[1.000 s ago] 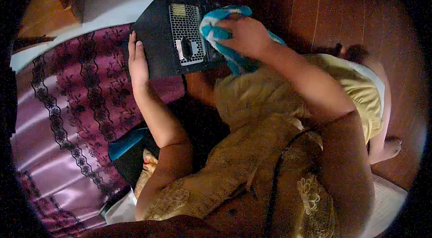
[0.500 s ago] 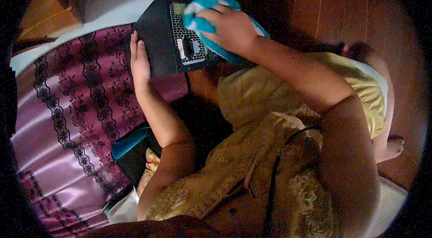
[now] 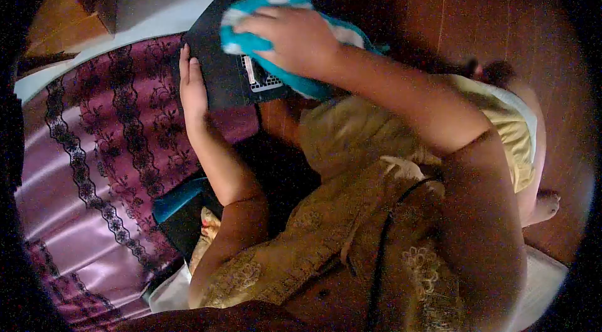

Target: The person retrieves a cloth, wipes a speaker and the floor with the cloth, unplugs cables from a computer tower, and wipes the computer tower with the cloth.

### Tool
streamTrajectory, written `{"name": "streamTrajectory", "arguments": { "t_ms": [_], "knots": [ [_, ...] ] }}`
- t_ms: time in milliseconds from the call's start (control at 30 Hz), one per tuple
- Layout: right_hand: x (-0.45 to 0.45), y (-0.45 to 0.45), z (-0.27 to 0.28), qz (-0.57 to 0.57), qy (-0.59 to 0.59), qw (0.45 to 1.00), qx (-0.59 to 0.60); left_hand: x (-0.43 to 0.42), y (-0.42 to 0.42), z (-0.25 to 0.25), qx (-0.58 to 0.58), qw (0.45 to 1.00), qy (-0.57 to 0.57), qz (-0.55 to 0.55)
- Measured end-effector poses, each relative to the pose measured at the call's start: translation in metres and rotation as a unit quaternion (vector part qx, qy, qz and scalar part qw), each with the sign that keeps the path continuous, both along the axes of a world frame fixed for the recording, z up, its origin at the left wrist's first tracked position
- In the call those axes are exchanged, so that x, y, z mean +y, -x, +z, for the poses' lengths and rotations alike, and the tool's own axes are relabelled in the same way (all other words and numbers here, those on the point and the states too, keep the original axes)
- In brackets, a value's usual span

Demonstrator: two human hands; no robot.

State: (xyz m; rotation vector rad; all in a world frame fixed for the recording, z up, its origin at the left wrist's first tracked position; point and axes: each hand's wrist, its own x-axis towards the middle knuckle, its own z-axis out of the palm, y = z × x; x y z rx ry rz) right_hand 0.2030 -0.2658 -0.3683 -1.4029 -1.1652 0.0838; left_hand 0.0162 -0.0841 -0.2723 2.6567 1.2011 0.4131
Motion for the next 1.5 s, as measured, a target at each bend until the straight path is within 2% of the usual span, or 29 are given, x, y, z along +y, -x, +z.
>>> {"name": "streamTrajectory", "arguments": {
  "t_ms": [67, 167, 300, 333, 367, 400, 433, 467, 500, 533, 567, 633, 700, 733, 767, 833, 900, 967, 1033, 1100, 1133, 1167, 1200, 1233, 1300, 1333, 1367, 1433, 1500],
  "knots": [
    [0.006, 0.005, 0.005, 0.002, -0.057, 0.998, 0.031, -0.001, 0.005, 0.001, 0.002, 1.000, 0.003, 0.003],
    [-0.014, 0.014, -0.037, -0.009, -0.002, 1.000, -0.010, 0.000, 0.001, -0.001, 0.000, 1.000, -0.011, -0.001],
    [-0.044, -0.008, -0.104, 0.040, 0.269, 0.962, -0.005, 0.007, 0.005, -0.005, -0.018, 1.000, 0.011, 0.008],
    [-0.058, -0.022, -0.094, 0.045, 0.342, 0.937, 0.057, 0.008, 0.005, -0.004, -0.023, 1.000, 0.013, 0.002],
    [-0.067, -0.032, -0.103, 0.041, 0.341, 0.937, 0.060, 0.008, 0.004, -0.004, -0.022, 1.000, 0.013, -0.003],
    [-0.073, -0.045, -0.116, 0.064, 0.214, 0.944, 0.243, 0.007, 0.003, -0.004, -0.018, 1.000, 0.005, -0.001],
    [-0.078, -0.048, -0.114, 0.079, 0.151, 0.926, 0.336, 0.004, 0.004, -0.003, -0.011, 1.000, -0.002, 0.005],
    [-0.082, -0.050, -0.113, 0.091, 0.083, 0.898, 0.423, 0.001, 0.007, -0.002, -0.005, 1.000, 0.001, 0.010],
    [-0.086, -0.057, -0.091, 0.126, 0.023, 0.846, 0.517, 0.001, 0.005, -0.001, -0.015, 1.000, 0.017, 0.012],
    [-0.086, -0.062, -0.071, 0.158, -0.039, 0.783, 0.600, 0.002, 0.003, -0.001, -0.029, 0.999, 0.032, 0.012],
    [-0.084, -0.062, -0.053, 0.159, -0.038, 0.783, 0.600, 0.003, 0.003, -0.002, -0.029, 0.999, 0.032, 0.013],
    [-0.078, -0.048, -0.018, 0.253, -0.075, 0.780, 0.568, 0.004, 0.004, -0.002, -0.027, 0.999, 0.016, -0.010],
    [-0.061, -0.016, -0.008, 0.190, 0.040, 0.855, 0.481, 0.006, 0.005, -0.003, -0.024, 1.000, 0.014, -0.002],
    [-0.043, 0.007, -0.026, 0.098, -0.007, 0.970, 0.220, 0.007, 0.006, -0.004, -0.020, 1.000, 0.011, 0.006],
    [-0.027, 0.030, -0.048, -0.002, -0.054, 0.997, -0.060, 0.006, 0.005, -0.003, -0.020, 1.000, 0.011, 0.006],
    [-0.052, 0.063, -0.073, -0.005, -0.018, 0.998, -0.055, 0.001, 0.005, -0.001, -0.026, 0.999, 0.020, 0.003],
    [-0.074, 0.072, -0.138, 0.070, 0.053, 0.988, -0.123, 0.001, 0.005, -0.001, -0.026, 0.999, 0.023, 0.011],
    [-0.093, 0.051, -0.165, 0.080, 0.230, 0.960, -0.137, 0.005, 0.004, -0.003, -0.028, 0.999, 0.026, 0.016],
    [-0.091, 0.030, -0.197, -0.100, 0.191, 0.972, 0.094, 0.011, 0.008, -0.007, -0.048, 0.998, 0.041, -0.001],
    [-0.106, -0.016, -0.167, -0.159, 0.292, 0.890, 0.312, 0.009, 0.005, -0.005, -0.064, 0.996, 0.066, 0.015],
    [-0.111, -0.025, -0.140, -0.161, 0.294, 0.890, 0.308, 0.007, 0.004, -0.004, -0.058, 0.996, 0.058, 0.016],
    [-0.110, -0.022, -0.104, -0.114, 0.173, 0.891, 0.403, 0.006, 0.004, -0.004, -0.053, 0.997, 0.051, 0.015],
    [-0.103, -0.015, -0.080, -0.063, 0.048, 0.868, 0.489, 0.006, 0.004, -0.004, -0.048, 0.998, 0.044, 0.013],
    [-0.092, -0.006, -0.077, -0.050, 0.006, 0.910, 0.412, 0.004, 0.003, -0.004, -0.048, 0.998, 0.045, 0.014],
    [-0.080, 0.020, -0.066, 0.023, -0.015, 0.988, 0.149, 0.003, 0.003, -0.003, -0.033, 0.999, 0.027, 0.019],
    [-0.074, 0.032, -0.060, 0.051, -0.051, 0.997, 0.028, 0.006, 0.004, -0.004, -0.032, 0.999, 0.025, 0.018],
    [-0.069, 0.048, -0.067, 0.103, -0.005, 0.995, -0.010, 0.011, 0.008, -0.007, -0.044, 0.998, 0.043, 0.011],
    [-0.062, 0.051, -0.117, 0.068, 0.020, 0.982, -0.175, 0.013, 0.011, -0.007, -0.055, 0.997, 0.060, 0.003],
    [-0.069, 0.041, -0.171, 0.085, 0.081, 0.974, -0.195, 0.010, 0.007, -0.006, -0.045, 0.998, 0.043, 0.005]
  ]
}}
